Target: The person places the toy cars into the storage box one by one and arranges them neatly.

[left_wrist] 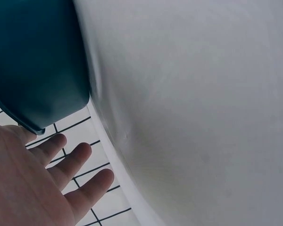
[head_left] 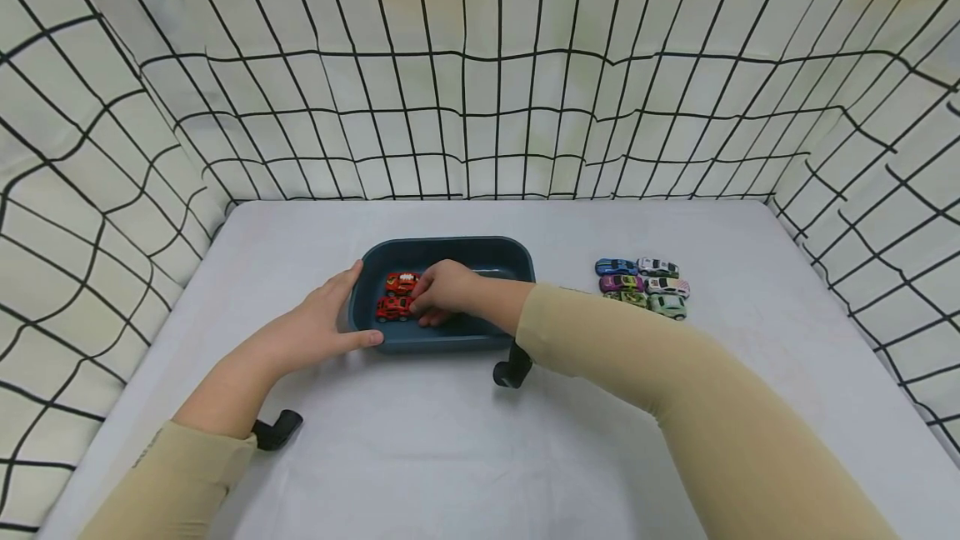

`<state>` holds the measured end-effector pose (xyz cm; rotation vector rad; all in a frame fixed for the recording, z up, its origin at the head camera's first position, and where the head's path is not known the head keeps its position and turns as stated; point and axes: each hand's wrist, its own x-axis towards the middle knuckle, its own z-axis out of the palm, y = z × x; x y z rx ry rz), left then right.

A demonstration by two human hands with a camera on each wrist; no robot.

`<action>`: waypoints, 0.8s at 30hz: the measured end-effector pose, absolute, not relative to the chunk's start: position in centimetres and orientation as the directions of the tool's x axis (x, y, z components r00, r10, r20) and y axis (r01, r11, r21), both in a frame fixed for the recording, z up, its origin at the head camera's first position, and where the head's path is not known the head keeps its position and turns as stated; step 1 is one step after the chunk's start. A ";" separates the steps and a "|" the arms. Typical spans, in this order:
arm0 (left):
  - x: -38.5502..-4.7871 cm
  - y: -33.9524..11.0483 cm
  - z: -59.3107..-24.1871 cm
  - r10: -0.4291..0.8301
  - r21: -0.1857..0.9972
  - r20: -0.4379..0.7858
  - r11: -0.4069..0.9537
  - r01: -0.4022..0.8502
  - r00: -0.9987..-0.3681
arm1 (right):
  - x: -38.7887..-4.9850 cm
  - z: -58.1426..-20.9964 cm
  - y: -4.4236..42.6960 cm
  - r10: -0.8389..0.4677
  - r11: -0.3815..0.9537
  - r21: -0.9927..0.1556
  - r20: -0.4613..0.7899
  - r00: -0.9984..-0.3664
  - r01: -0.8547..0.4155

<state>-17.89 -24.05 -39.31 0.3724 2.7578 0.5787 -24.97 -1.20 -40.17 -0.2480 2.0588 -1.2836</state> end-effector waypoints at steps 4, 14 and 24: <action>-18.0 -24.0 -39.3 0.312 0.426 -0.232 0.884 0.192 -0.921 | -25.1 -40.3 -1.0 -0.498 0.485 -0.853 -0.450 -0.742 0.193; -17.8 -24.0 -39.3 0.311 0.432 -0.225 0.881 0.192 -0.923 | -25.5 -39.4 0.3 -0.513 0.459 -0.871 -0.420 -0.749 0.175; -17.8 -23.8 -39.1 0.303 0.426 -0.228 0.886 0.185 -0.925 | -25.6 -35.8 3.5 -0.581 0.375 -0.921 -0.319 -0.748 0.102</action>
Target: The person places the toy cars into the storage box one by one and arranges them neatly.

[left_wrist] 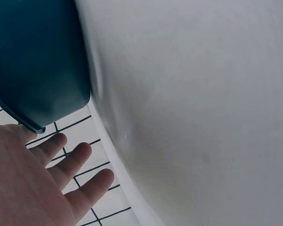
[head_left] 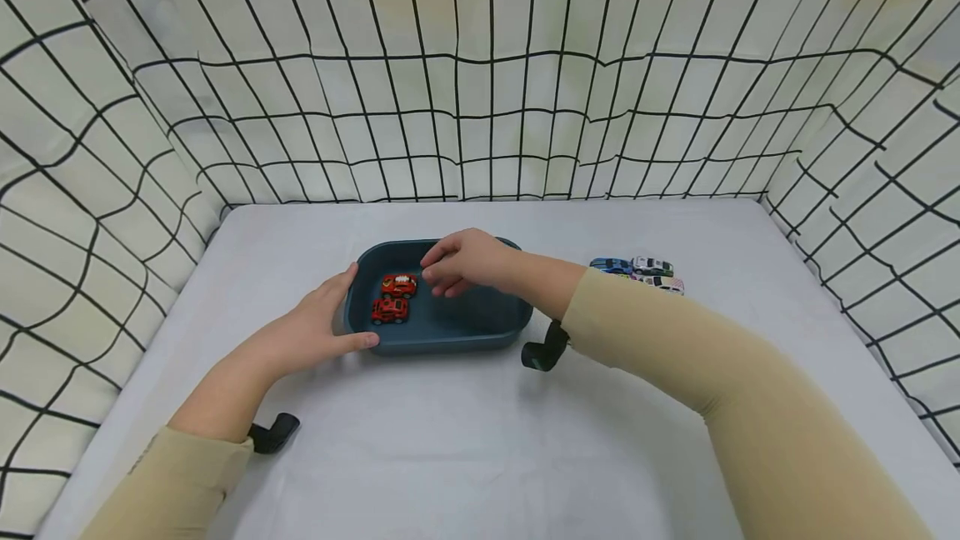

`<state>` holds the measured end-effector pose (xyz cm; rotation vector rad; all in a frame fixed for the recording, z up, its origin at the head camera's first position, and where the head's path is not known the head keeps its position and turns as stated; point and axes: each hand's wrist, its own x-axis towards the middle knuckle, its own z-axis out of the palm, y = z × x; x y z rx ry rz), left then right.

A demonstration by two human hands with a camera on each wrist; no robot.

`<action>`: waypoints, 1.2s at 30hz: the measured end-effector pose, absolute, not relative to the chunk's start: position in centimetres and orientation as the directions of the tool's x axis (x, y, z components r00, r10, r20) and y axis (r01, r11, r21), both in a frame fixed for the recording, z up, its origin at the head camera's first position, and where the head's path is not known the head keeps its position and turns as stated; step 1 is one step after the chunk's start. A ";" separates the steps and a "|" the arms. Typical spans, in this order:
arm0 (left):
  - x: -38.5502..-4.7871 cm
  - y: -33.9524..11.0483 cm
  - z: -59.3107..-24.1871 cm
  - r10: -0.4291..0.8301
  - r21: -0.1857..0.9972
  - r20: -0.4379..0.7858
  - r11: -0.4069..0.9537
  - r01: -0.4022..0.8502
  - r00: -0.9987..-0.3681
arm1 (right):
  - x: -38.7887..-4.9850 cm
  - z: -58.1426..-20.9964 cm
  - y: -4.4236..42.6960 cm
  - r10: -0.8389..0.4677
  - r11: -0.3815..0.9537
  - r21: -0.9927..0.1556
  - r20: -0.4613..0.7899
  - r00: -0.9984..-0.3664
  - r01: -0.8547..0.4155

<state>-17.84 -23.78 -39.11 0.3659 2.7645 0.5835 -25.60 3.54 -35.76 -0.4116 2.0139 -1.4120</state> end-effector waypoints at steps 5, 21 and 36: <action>-17.8 -23.8 -39.1 0.301 0.429 -0.227 0.885 0.183 -0.926 | -25.8 -34.1 6.2 -0.555 0.383 -0.921 -0.293 -0.778 0.073; -17.9 -23.9 -39.1 0.308 0.424 -0.221 0.885 0.193 -0.925 | -26.4 -34.9 22.4 -0.361 0.584 -0.809 -0.323 -0.875 0.058; -17.7 -23.7 -38.9 0.312 0.435 -0.216 0.879 0.195 -0.925 | -26.5 -37.1 30.6 -0.263 0.769 -0.639 -0.287 -0.921 -0.021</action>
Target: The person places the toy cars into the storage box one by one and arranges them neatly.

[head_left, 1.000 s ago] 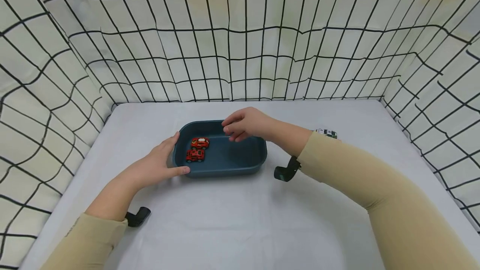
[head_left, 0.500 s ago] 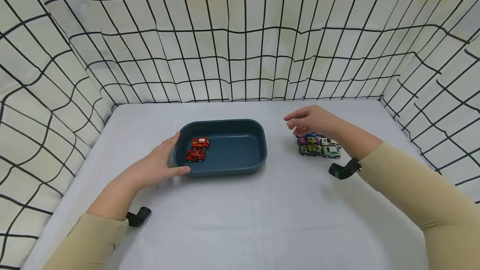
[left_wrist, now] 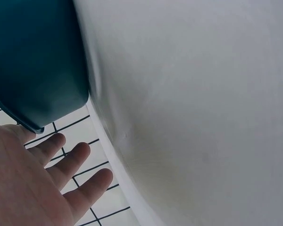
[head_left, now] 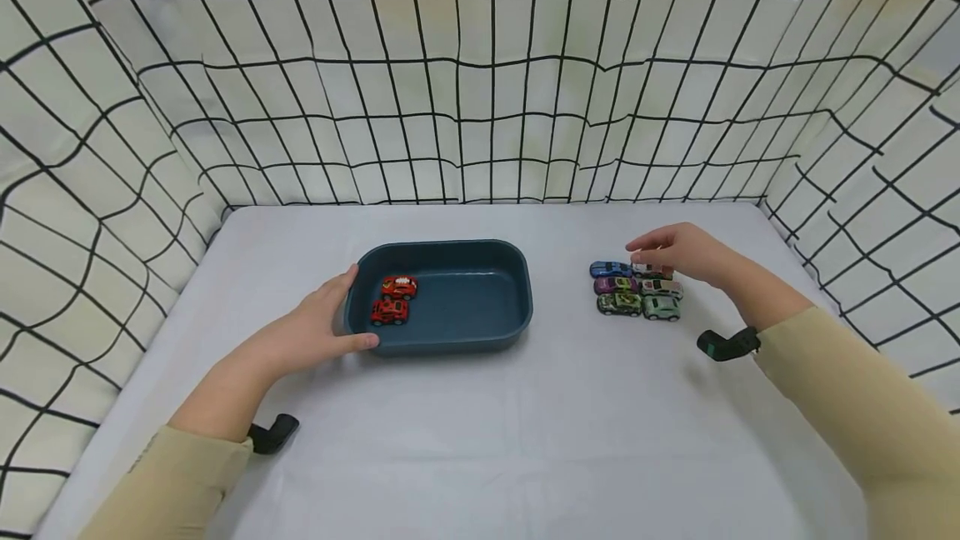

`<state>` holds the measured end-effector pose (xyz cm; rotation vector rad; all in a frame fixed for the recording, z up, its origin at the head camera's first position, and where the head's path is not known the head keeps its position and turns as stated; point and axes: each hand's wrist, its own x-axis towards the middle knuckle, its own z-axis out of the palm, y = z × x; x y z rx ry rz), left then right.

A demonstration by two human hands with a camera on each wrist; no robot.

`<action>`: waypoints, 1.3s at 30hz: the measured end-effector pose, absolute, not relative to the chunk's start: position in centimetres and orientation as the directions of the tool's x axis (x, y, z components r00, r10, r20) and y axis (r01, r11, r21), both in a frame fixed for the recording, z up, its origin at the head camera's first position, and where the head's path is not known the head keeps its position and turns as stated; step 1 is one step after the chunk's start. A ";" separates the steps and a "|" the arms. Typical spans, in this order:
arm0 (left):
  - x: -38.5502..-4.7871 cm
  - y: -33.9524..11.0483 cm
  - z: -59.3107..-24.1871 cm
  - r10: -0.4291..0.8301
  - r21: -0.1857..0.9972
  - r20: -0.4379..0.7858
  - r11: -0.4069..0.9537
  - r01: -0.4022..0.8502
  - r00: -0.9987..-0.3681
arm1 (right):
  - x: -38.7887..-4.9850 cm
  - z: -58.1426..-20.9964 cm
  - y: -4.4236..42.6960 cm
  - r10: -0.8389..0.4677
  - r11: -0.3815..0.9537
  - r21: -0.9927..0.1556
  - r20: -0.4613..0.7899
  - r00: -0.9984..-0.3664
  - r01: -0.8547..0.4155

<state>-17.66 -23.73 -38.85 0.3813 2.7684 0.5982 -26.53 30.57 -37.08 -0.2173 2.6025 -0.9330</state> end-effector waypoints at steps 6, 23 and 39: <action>-17.6 -23.7 -39.0 0.314 0.435 -0.214 0.878 0.197 -0.925 | -27.8 -38.1 30.5 -0.310 0.849 -0.511 -0.270 -0.912 -0.137; -17.5 -23.9 -39.1 0.304 0.430 -0.227 0.884 0.185 -0.925 | -29.8 -39.8 29.2 -0.371 0.891 -0.384 -0.308 -0.876 -0.242; -17.8 -24.0 -39.2 0.304 0.439 -0.241 0.881 0.176 -0.921 | -30.1 -39.9 28.1 -0.397 0.886 -0.369 -0.295 -0.869 -0.279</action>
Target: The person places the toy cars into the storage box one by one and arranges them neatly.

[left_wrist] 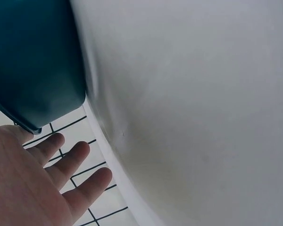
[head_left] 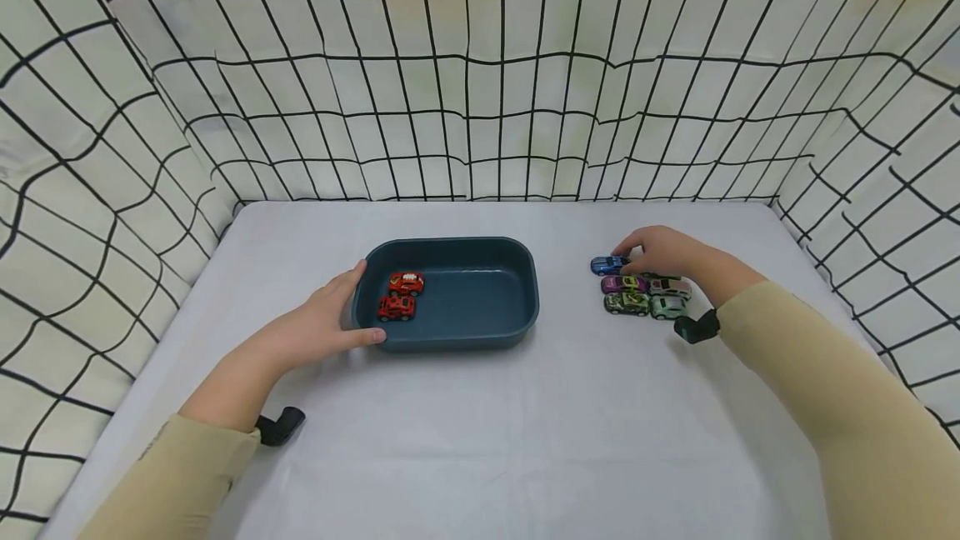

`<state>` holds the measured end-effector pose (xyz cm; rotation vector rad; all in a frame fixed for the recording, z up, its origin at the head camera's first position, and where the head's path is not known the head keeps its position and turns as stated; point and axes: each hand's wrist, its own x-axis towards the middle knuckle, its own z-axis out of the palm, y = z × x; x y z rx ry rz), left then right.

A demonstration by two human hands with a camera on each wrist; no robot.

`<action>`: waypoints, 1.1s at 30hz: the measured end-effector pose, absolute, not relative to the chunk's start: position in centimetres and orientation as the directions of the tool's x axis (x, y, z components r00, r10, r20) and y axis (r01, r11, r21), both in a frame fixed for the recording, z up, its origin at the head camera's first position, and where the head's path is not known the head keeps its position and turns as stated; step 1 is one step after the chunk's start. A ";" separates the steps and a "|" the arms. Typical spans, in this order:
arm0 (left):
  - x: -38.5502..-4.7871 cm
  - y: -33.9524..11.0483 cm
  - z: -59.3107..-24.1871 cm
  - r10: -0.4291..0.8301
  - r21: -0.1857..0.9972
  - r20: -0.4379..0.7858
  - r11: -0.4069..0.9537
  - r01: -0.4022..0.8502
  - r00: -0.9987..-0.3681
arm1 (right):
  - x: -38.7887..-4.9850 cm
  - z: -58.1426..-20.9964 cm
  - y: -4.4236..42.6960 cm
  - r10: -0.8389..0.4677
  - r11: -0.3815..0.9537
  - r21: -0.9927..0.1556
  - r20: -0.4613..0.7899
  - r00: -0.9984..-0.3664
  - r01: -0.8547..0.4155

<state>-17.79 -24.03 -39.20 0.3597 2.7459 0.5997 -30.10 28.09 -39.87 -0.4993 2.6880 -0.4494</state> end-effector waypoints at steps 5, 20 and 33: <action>-17.9 -24.1 -39.3 0.307 0.443 -0.242 0.879 0.177 -0.920 | -30.2 -40.1 27.9 -0.393 0.890 -0.364 -0.300 -0.869 -0.276; -18.1 -24.1 -39.4 0.307 0.439 -0.241 0.881 0.179 -0.921 | -29.8 -38.9 27.2 -0.379 0.878 -0.379 -0.179 -0.908 -0.292; -17.9 -24.2 -39.6 0.296 0.444 -0.234 0.880 0.169 -0.926 | -28.4 -35.8 24.7 -0.445 0.845 -0.377 -0.104 -0.889 -0.379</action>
